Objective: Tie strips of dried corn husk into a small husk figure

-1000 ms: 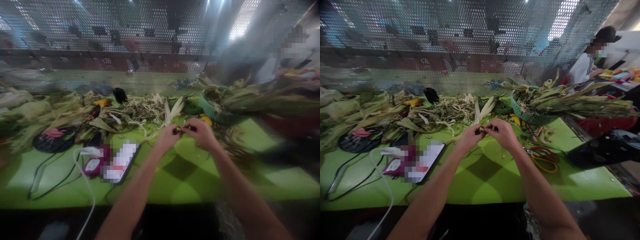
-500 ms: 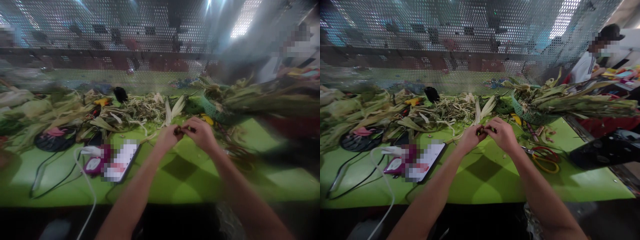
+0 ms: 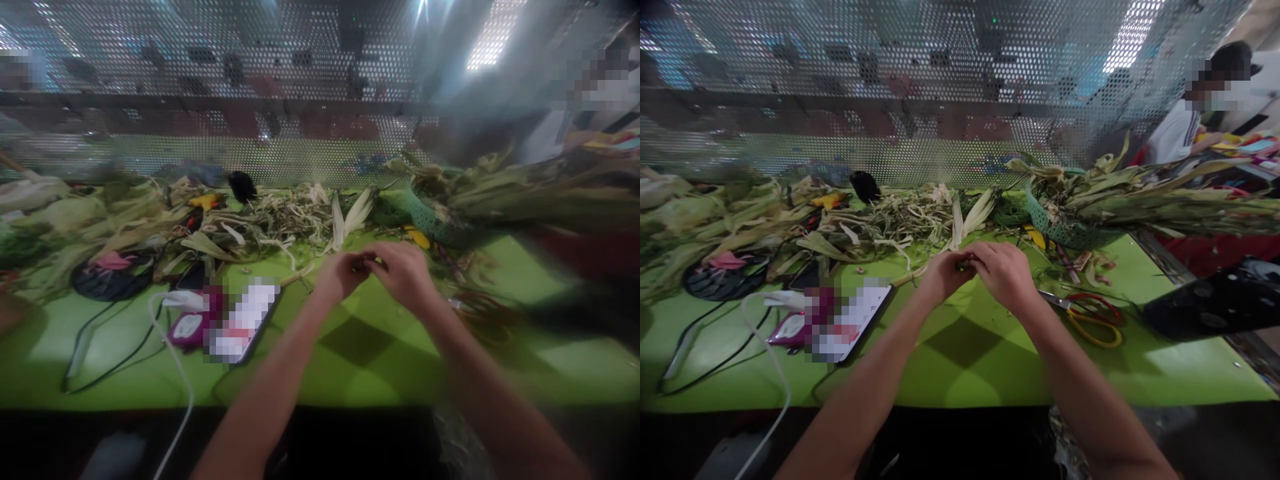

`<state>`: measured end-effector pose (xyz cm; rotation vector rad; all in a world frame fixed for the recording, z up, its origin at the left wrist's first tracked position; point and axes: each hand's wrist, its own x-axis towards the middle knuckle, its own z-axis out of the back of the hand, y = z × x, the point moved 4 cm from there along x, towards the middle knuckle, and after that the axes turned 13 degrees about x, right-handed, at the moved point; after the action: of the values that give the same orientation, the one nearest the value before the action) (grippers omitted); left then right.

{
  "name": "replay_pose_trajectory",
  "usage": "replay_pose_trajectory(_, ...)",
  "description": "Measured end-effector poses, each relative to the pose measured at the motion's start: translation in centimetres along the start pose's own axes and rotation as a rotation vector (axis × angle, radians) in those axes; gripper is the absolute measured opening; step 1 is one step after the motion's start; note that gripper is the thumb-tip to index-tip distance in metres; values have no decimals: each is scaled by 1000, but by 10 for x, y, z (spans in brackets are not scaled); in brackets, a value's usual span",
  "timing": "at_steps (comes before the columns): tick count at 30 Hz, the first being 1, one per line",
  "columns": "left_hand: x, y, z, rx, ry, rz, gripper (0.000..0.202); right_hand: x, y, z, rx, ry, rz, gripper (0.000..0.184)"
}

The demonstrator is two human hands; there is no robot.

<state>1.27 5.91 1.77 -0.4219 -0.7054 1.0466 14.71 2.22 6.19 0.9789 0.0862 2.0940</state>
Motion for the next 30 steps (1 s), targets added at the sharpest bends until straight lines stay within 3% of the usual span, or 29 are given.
replay_pose_trajectory(4, 2, -1, -5, -22, 33, 55, 10, -1, 1, -6, -17, 28, 13, 18)
replay_pose_trajectory(6, 3, 3, -9, -171, 55, 124, 10, -1, 2, -5, 59, 37, -3, 21)
replay_pose_trajectory(9, 3, 9, -14, -483, 81, 233, 22, 2, 2, 6, 212, -82, -63, 21)
replay_pose_trajectory(12, 1, 9, -10, -569, 59, 266, 31, 4, 1, 16, 230, -203, -58, 15)
replay_pose_trajectory(17, -2, 3, 3, -536, 17, 299, 32, 6, 1, 10, 89, -142, 26, 16)
replay_pose_trajectory(22, 1, 4, 0, -647, 10, 317, 33, 4, 0, 3, 35, -92, 33, 19)
replay_pose_trajectory(27, 1, 14, -5, -921, -129, 374, 31, 3, 7, 4, 36, -181, 21, 29)
replay_pose_trajectory(30, -3, 17, -7, -1098, -211, 448, 28, 0, 13, -4, 138, -269, 8, 19)
